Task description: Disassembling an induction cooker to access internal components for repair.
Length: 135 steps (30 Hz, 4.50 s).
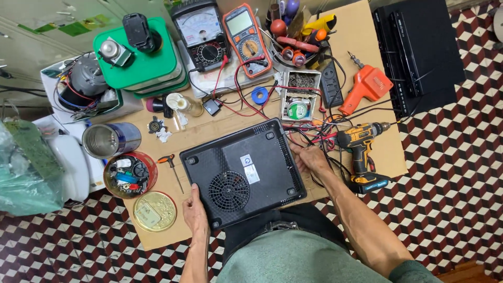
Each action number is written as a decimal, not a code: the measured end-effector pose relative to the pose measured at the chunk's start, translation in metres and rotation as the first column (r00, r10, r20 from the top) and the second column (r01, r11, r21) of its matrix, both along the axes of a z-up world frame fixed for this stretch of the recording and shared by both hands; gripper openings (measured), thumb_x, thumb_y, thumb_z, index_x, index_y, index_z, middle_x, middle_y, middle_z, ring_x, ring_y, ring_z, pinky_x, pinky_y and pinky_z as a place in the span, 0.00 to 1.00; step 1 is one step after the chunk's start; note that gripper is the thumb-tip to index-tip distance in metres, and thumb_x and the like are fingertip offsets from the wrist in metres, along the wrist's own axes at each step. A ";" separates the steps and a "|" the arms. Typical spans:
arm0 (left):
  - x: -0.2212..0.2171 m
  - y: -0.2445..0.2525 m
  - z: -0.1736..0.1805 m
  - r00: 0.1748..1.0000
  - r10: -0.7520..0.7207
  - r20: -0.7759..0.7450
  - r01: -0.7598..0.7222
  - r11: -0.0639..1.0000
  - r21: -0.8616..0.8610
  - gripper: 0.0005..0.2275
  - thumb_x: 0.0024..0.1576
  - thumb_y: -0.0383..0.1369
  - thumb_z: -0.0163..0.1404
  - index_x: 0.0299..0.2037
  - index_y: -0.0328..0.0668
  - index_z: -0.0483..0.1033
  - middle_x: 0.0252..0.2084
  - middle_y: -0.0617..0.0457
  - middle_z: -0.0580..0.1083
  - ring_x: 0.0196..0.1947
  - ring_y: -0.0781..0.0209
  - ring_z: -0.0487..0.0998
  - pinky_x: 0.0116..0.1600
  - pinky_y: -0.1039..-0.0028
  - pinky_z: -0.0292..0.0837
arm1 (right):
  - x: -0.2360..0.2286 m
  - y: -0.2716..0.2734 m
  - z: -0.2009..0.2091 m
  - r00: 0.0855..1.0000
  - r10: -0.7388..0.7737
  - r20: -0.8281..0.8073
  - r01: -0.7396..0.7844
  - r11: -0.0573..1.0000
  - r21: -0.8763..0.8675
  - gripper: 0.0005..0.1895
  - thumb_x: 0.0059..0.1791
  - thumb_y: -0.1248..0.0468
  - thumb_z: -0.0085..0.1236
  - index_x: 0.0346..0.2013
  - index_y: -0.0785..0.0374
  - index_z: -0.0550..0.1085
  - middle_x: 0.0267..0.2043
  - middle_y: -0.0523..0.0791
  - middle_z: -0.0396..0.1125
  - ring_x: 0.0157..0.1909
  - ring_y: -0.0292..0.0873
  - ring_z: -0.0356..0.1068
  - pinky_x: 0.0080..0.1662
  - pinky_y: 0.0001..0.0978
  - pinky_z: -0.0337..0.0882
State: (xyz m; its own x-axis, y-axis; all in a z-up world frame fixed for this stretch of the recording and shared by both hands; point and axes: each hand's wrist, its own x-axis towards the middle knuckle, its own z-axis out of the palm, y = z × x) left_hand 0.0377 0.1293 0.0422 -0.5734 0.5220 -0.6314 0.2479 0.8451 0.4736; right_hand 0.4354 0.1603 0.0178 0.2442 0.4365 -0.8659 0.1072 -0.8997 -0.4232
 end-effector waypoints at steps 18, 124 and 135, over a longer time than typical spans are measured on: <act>0.043 0.021 -0.014 0.905 0.337 -0.261 -0.312 0.941 0.132 0.34 0.54 0.65 0.52 0.35 0.31 0.72 0.40 0.41 0.71 0.42 0.48 0.71 0.53 0.58 0.66 | -0.007 0.015 0.040 0.980 0.163 0.113 -0.165 0.986 0.014 0.33 0.51 0.43 0.52 0.22 0.73 0.79 0.21 0.53 0.74 0.22 0.48 0.76 0.28 0.38 0.76; -0.059 -0.035 0.140 0.887 -0.186 0.422 0.137 0.980 0.143 0.28 0.56 0.46 0.52 0.67 0.50 0.69 0.67 0.46 0.70 0.69 0.57 0.67 0.68 0.73 0.59 | -0.036 -0.039 0.161 0.969 0.215 0.118 -0.240 0.931 0.276 0.24 0.50 0.50 0.59 0.55 0.60 0.79 0.50 0.45 0.77 0.49 0.37 0.72 0.54 0.28 0.67; -0.073 -0.012 0.137 0.877 -0.106 0.469 0.064 0.992 0.106 0.26 0.60 0.49 0.41 0.47 0.31 0.81 0.44 0.36 0.81 0.46 0.47 0.83 0.56 0.62 0.75 | -0.009 -0.014 0.132 0.988 0.091 -0.123 -0.048 0.948 0.315 0.14 0.54 0.59 0.52 0.35 0.68 0.76 0.20 0.47 0.65 0.15 0.37 0.56 0.17 0.29 0.51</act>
